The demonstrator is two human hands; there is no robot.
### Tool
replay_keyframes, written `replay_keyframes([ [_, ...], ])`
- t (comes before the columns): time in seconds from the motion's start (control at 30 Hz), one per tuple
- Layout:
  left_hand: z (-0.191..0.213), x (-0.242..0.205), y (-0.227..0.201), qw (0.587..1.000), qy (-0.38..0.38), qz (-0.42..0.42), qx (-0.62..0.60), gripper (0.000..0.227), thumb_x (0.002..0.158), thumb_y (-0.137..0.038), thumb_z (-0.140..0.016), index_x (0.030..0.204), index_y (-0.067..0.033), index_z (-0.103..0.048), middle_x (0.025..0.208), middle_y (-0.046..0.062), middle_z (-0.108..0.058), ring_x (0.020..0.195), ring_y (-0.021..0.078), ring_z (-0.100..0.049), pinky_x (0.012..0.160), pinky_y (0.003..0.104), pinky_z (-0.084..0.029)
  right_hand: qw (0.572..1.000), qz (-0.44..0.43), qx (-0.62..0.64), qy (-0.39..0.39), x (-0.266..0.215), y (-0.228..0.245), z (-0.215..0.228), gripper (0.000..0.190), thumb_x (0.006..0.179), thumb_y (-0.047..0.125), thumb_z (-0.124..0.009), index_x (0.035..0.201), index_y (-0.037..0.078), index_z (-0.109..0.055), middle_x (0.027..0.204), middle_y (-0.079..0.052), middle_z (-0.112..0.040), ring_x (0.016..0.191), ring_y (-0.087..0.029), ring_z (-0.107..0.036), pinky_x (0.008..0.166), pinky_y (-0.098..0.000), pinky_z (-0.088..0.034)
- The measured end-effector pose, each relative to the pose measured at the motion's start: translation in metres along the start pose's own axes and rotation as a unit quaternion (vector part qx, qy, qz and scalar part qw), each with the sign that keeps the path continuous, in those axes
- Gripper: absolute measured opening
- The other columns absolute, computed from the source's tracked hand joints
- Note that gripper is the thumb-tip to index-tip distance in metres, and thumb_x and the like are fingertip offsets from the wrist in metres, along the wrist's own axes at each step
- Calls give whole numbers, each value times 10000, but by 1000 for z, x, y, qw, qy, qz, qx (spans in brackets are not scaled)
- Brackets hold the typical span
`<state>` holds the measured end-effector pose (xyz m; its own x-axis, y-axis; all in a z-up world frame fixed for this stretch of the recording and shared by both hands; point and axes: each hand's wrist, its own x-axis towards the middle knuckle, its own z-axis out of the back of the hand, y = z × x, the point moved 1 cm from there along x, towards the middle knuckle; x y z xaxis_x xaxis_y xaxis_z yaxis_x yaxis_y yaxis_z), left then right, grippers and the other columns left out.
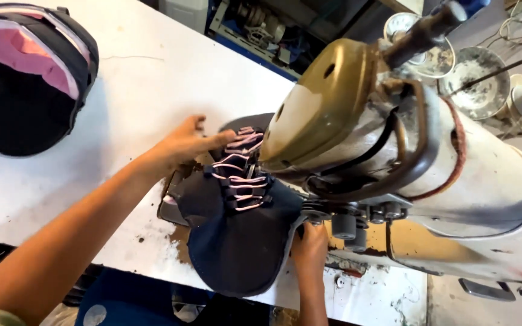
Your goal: The person sews decorative pink laces onto shoe uppers using an industrial sewing machine.
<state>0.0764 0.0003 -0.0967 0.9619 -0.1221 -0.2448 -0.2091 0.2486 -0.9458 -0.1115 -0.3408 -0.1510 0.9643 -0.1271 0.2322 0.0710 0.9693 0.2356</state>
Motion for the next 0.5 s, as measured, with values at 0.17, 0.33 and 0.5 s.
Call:
replay_keyframes([
  [0.17,-41,39,30,964,161,210,-7,846,816,-474,-858,1424,-39,-462,1068,211,-687,869,224,-628,734,404,-433,983,-120,128,56,-8,-34,-26,196,930,144,-694,1087,26,-695,904,-213,-692,828,-416,-670,656,-436,-515],
  [0.33,-74,72,76,954,213,-30,-210,584,756,-247,-856,1240,9,-651,915,24,-697,846,163,-632,703,314,-545,863,-315,384,87,-32,-55,-35,307,1090,245,-545,1035,-20,-689,903,-138,-672,789,-246,-608,668,-372,-497],
  [0.5,-63,38,0,974,81,-121,-176,447,910,-196,-830,1112,58,-522,995,99,-645,924,221,-679,800,393,-600,919,-48,392,-2,-15,-37,-1,287,1025,178,-541,1249,16,-616,1129,-130,-695,1005,-243,-644,857,-361,-533],
])
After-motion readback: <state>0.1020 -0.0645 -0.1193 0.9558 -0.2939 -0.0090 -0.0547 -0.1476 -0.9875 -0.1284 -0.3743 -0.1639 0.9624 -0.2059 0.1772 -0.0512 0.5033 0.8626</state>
